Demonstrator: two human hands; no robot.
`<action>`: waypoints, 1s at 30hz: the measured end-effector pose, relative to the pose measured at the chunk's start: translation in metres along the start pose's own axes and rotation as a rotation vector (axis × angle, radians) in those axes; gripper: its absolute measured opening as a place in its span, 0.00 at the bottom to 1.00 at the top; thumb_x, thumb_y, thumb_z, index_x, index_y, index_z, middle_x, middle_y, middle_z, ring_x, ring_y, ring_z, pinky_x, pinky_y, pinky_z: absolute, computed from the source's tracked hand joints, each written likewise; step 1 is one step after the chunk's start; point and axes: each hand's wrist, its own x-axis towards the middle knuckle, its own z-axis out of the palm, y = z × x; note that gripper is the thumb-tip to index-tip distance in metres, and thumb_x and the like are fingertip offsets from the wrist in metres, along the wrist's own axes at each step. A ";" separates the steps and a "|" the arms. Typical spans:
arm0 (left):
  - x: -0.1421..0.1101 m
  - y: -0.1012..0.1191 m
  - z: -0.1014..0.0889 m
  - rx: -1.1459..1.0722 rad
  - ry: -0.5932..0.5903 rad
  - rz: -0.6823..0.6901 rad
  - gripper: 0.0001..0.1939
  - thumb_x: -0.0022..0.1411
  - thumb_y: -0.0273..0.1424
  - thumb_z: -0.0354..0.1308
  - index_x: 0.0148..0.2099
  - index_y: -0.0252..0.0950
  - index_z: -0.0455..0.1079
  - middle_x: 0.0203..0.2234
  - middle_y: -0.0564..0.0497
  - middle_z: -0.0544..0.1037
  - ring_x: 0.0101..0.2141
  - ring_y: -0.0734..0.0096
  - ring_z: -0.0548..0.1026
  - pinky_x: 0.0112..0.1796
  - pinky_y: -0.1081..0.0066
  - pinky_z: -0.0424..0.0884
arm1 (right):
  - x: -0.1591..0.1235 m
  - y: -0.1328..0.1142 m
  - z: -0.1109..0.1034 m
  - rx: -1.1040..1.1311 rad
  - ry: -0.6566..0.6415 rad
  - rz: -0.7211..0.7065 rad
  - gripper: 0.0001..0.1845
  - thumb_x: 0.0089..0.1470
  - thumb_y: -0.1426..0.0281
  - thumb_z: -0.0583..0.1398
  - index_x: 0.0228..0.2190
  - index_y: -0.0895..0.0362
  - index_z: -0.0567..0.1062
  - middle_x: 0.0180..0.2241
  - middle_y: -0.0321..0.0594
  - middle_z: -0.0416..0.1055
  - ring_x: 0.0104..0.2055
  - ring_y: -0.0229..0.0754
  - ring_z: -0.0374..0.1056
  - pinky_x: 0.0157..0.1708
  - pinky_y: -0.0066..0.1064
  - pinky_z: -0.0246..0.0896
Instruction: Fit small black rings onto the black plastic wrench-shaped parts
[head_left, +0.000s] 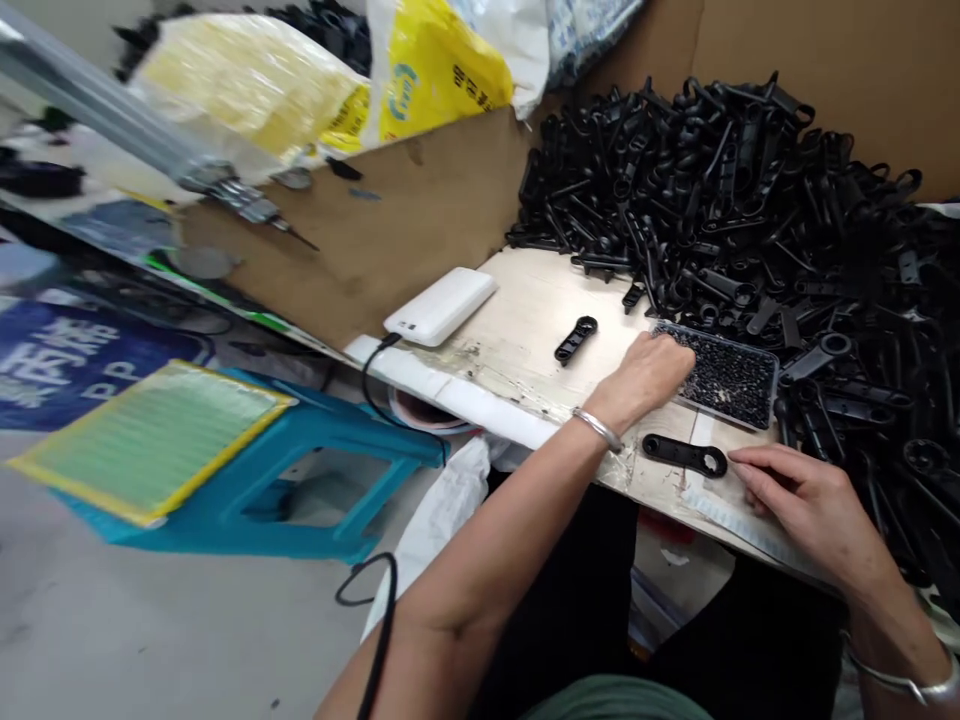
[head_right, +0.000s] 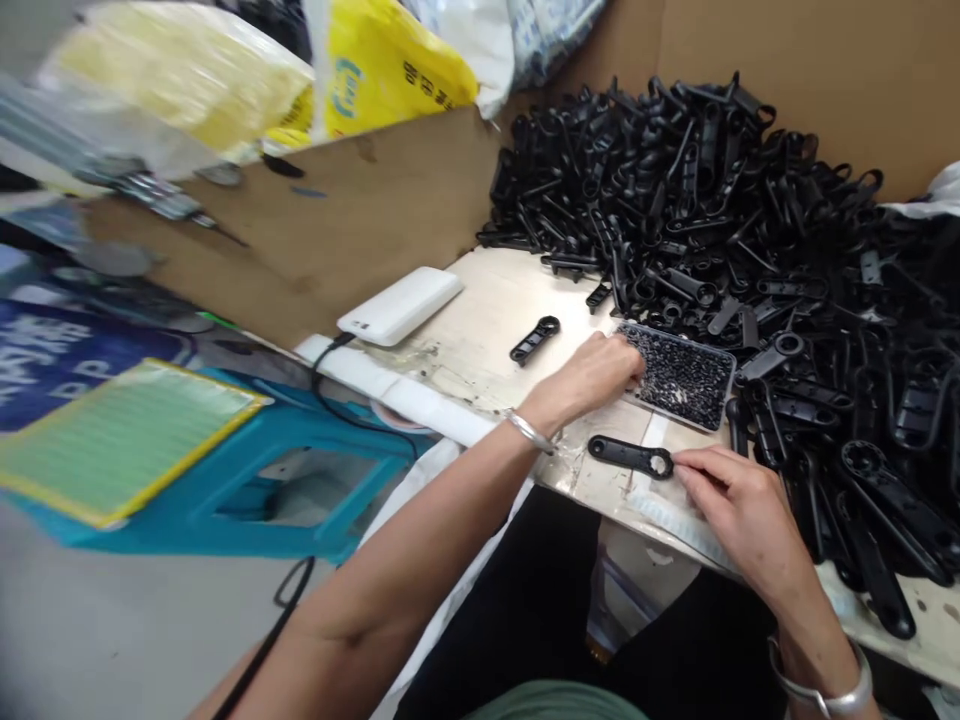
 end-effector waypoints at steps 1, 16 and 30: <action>0.000 0.000 0.000 0.000 -0.009 0.003 0.14 0.63 0.18 0.48 0.32 0.33 0.74 0.29 0.44 0.79 0.38 0.63 0.75 0.41 0.64 0.65 | 0.000 0.002 0.001 0.004 -0.003 0.003 0.12 0.57 0.61 0.59 0.37 0.52 0.81 0.34 0.39 0.76 0.26 0.39 0.69 0.29 0.31 0.65; -0.003 -0.014 0.015 -0.063 0.032 0.037 0.13 0.64 0.18 0.43 0.38 0.33 0.67 0.37 0.44 0.75 0.41 0.60 0.71 0.46 0.57 0.65 | -0.002 -0.015 0.006 0.143 0.104 0.045 0.10 0.56 0.64 0.60 0.34 0.54 0.81 0.28 0.37 0.75 0.22 0.36 0.66 0.24 0.27 0.63; -0.001 -0.017 0.013 -0.272 0.251 -0.106 0.16 0.54 0.17 0.50 0.37 0.34 0.77 0.34 0.48 0.81 0.36 0.63 0.77 0.40 0.68 0.70 | 0.005 -0.030 0.016 0.577 0.157 0.110 0.12 0.49 0.64 0.64 0.33 0.58 0.82 0.31 0.40 0.76 0.20 0.32 0.65 0.18 0.24 0.66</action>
